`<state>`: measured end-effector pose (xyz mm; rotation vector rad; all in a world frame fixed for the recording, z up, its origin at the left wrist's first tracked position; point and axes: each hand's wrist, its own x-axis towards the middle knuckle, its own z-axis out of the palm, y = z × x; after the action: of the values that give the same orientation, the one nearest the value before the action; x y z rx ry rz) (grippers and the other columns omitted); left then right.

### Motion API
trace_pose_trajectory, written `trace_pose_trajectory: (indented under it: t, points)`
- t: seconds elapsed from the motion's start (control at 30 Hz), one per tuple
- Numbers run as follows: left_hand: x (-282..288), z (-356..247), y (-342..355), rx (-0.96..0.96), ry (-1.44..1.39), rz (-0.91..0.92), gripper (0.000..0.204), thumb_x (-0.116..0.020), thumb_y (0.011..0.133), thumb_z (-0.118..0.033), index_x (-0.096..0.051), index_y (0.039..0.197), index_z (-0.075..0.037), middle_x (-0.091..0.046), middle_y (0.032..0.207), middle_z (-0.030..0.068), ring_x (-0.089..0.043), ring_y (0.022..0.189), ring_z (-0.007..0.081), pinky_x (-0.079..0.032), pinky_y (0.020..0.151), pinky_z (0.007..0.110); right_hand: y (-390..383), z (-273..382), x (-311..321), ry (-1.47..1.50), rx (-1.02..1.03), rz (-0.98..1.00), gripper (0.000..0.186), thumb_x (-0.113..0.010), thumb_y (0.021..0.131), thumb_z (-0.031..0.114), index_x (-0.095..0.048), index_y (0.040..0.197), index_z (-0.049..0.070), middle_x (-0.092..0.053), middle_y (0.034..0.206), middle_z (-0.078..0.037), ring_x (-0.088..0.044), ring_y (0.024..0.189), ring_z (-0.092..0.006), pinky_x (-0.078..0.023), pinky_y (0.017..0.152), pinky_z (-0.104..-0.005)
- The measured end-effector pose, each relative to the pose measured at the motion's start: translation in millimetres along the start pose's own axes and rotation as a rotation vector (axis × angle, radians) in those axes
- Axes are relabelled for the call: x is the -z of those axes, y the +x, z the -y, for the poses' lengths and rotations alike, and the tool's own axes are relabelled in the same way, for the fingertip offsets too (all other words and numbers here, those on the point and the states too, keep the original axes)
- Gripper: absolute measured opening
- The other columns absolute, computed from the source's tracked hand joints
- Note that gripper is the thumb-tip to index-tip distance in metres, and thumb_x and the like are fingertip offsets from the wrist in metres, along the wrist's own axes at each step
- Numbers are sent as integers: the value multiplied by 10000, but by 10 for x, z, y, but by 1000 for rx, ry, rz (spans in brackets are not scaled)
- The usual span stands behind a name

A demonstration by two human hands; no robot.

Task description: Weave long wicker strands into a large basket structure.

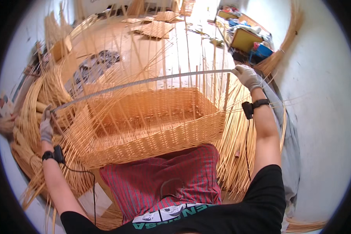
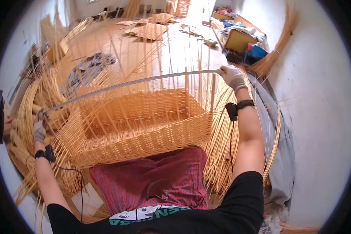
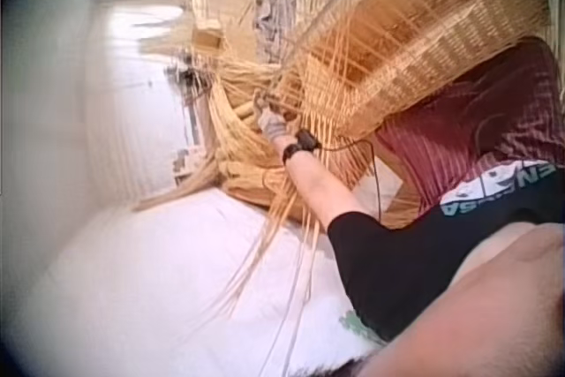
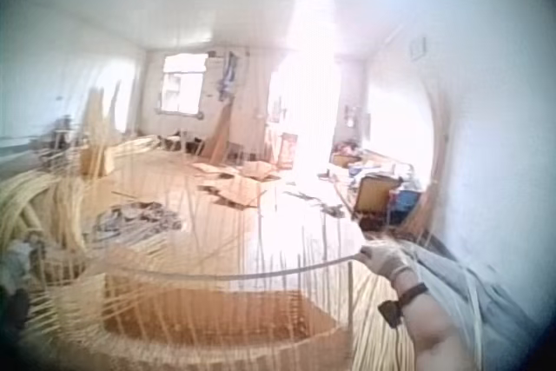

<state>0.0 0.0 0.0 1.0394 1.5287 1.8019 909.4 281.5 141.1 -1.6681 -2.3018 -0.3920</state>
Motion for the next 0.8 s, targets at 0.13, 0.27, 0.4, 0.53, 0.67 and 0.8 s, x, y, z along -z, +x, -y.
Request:
trace_pose_trajectory:
  t: [0.13, 0.27, 0.4, 0.53, 0.67, 0.8]
  points:
    - [-82, -40, 21, 25, 11, -15, 386, -592, 1027, -303, -624, 1356, -104, -664, 966, 28, -642, 833, 152, -592, 760, 293, 44, -118, -109, -62, -109, 85, 498, -562, 972, 523, -723, 1156, 89, -714, 1123, -188, -649, 1099, -376, -499, 957, -462]
    - [-107, -47, 61, 20, -24, 15, 360, -577, 1032, -292, -638, 1328, -98, -643, 917, 31, -624, 795, 149, -586, 723, 290, 40, -233, -214, 34, -83, 83, 472, -537, 995, 480, -714, 1183, 85, -700, 1172, -192, -636, 1127, -379, -493, 976, -451]
    - [-142, -94, 98, 29, 38, -8, 351, -561, 1041, -287, -637, 1329, -100, -637, 915, 25, -610, 779, 146, -581, 720, 280, 10, -312, -288, 79, -36, 53, 464, -530, 999, 466, -711, 1190, 84, -700, 1175, -192, -636, 1124, -380, -493, 980, -445]
    - [-193, -154, 25, 43, 66, -35, 346, -533, 1057, -277, -628, 1342, -104, -630, 913, 22, -606, 774, 144, -582, 725, 283, -4, -361, -323, 151, 18, 94, 340, -582, 998, 342, -707, 1089, 38, -710, 1055, -210, -657, 1012, -399, -517, 888, -444]
    - [-198, -206, -33, 59, 133, -74, 346, -495, 1074, -277, -617, 1360, -126, -646, 965, 24, -620, 813, 129, -586, 744, 279, 13, -361, -389, 127, 58, 67, 319, -575, 1003, 325, -700, 1083, 42, -707, 1023, -214, -655, 998, -404, -518, 876, -446]
    - [-229, -231, -56, 48, 150, -19, 374, -533, 1067, -317, -611, 1383, -134, -689, 1007, 41, -645, 845, 160, -580, 794, 313, -32, -219, -326, 202, 9, 24, 279, -591, 1004, 279, -686, 1143, 56, -710, 1021, -198, -667, 980, -370, -522, 871, -422]
